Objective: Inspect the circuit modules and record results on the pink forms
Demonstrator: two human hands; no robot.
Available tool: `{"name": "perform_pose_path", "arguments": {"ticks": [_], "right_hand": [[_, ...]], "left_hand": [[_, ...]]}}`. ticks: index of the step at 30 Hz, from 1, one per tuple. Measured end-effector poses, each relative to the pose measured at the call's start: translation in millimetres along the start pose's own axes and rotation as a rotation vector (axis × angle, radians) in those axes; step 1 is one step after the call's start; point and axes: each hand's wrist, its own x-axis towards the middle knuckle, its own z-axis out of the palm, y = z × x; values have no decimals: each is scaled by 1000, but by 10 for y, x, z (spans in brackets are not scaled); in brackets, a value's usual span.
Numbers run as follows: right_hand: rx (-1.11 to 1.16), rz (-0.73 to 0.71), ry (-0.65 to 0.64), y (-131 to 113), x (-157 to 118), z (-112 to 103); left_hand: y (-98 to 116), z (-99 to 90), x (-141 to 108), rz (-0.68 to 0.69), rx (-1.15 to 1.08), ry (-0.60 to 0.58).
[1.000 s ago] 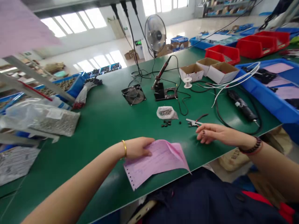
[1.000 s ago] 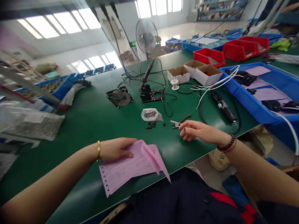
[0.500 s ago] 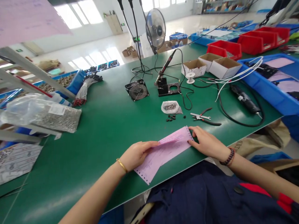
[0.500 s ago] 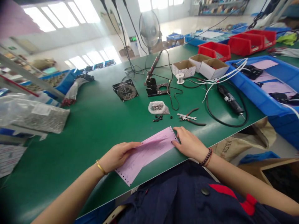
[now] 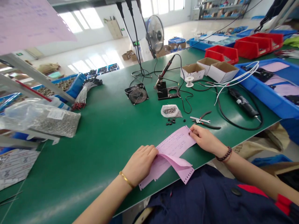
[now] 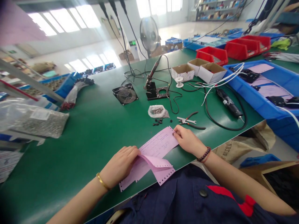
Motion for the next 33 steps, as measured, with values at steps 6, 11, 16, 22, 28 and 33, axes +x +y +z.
{"name": "perform_pose_path", "arguments": {"ticks": [6, 11, 16, 22, 28, 33], "right_hand": [[170, 27, 142, 0, 161, -153], [356, 59, 178, -15, 214, -183], [498, 98, 211, -25, 216, -167], [583, 121, 271, -50, 213, -179], [633, 127, 297, -96, 207, -170], [710, 128, 220, -299, 234, -121]], "left_hand": [[24, -174, 25, -166, -145, -86], [59, -154, 143, -201, -181, -247], [141, -83, 257, -155, -233, -232], [236, -17, 327, -116, -250, -214], [236, 24, 272, -157, -293, -70], [148, 95, 193, -368, -1056, 245]]}}
